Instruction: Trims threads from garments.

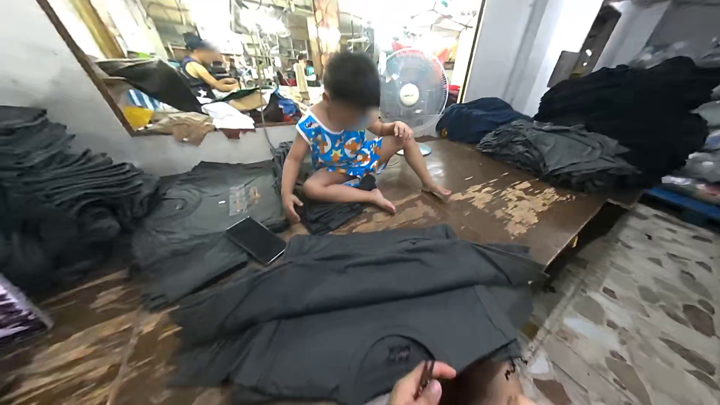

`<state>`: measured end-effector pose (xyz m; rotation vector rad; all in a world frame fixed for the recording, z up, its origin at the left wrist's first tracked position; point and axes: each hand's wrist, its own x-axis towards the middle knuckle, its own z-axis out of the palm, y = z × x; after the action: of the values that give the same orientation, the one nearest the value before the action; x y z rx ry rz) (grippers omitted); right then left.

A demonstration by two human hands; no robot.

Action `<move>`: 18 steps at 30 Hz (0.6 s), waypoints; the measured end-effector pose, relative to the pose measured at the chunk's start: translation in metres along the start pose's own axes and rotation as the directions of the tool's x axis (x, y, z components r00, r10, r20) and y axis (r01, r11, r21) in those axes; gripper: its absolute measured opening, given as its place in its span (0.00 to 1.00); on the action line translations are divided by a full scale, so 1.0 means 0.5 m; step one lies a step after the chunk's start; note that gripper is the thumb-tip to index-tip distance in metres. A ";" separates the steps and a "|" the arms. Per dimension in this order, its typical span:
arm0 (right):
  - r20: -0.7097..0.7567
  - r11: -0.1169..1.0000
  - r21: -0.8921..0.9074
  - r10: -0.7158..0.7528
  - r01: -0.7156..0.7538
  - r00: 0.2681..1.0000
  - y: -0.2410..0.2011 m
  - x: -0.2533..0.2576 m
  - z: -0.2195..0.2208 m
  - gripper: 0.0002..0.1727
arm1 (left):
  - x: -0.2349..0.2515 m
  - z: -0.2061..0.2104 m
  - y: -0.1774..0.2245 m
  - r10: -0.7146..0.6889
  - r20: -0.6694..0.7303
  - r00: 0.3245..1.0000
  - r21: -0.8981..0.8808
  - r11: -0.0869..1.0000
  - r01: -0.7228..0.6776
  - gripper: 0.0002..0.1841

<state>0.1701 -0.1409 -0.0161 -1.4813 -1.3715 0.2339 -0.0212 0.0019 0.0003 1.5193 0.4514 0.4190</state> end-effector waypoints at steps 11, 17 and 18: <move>-0.213 0.971 0.020 -0.230 0.240 0.950 0.092 0.038 0.155 0.13 | 0.002 0.022 0.001 -0.343 -0.041 0.938 -0.648 0.724 0.237 0.21; -0.049 0.965 0.078 -0.247 0.250 0.968 0.044 0.027 0.089 0.18 | 0.008 0.014 0.001 -0.038 -0.016 0.999 -0.403 0.915 0.028 0.21; -0.032 0.958 0.053 -0.279 0.281 0.960 0.033 0.029 0.079 0.18 | 0.015 0.011 0.007 -0.002 -0.019 1.000 -0.410 0.912 -0.006 0.20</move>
<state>0.1561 -0.1042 -0.0383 -1.2215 -1.5233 0.0734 -0.0119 0.0012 0.0036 1.1079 0.3500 0.4963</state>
